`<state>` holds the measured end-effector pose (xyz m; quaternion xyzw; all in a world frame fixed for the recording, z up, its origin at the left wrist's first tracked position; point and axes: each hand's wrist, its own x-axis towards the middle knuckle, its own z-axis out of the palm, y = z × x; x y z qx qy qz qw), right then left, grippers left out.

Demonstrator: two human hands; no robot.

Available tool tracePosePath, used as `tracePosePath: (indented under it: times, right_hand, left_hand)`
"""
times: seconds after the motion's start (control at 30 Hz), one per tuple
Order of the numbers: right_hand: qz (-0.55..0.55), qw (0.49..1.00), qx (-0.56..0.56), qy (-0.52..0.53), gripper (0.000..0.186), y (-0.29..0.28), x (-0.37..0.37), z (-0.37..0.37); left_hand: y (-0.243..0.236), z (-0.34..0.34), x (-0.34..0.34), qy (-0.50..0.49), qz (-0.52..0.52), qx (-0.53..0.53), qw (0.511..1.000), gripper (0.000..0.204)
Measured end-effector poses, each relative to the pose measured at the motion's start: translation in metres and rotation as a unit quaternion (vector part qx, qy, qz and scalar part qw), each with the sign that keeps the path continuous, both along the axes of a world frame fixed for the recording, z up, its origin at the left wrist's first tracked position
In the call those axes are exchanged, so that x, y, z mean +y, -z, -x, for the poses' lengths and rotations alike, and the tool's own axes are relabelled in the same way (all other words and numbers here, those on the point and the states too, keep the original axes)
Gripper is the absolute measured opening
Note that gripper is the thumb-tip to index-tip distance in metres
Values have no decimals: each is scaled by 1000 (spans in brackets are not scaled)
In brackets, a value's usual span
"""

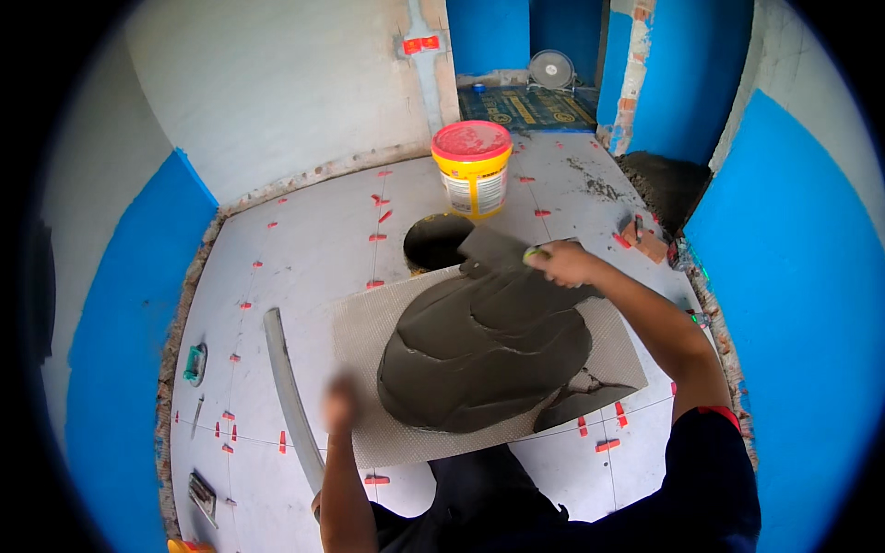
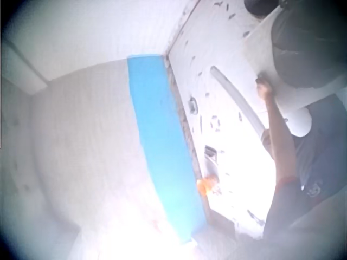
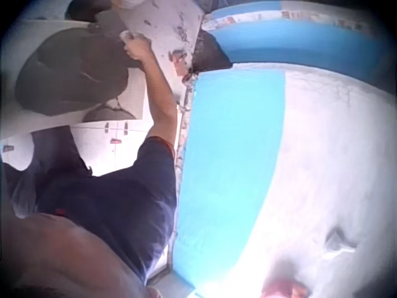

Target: The person scoops mortar from a bucket onto a tile using a trowel, spreads the mortar, places the tile onto the floor, and taps it with a rubber mallet.

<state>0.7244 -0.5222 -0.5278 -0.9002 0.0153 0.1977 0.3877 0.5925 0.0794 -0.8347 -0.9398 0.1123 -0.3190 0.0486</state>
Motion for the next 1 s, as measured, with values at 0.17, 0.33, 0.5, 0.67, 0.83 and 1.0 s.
tracePosePath:
  times: [0.17, 0.33, 0.5, 0.67, 0.83, 1.0]
  right_hand:
    - [24, 992, 30, -121, 47, -1, 65, 1]
    - [-15, 998, -52, 20, 45, 44, 25, -55]
    - [-24, 995, -54, 75, 40, 59, -26, -20]
    - [-212, 973, 91, 17, 47, 35, 37, 57]
    - [-205, 959, 168, -102, 47, 27, 122, 98]
    - [-51, 927, 189, -320, 51, 0, 134, 122]
  left_hand:
    - [16, -11, -34, 27, 13, -13, 999, 39]
    - [12, -11, -20, 11, -5, 6, 1000, 41]
    - [9, 7, -46, -9, 97, 116, 988, 43]
    - [-9, -5, -24, -4, 171, 179, 969, 42]
    - [-13, 0, -47, 39, 144, -6, 989, 40]
    - [-33, 14, -40, 6, 144, -36, 989, 30]
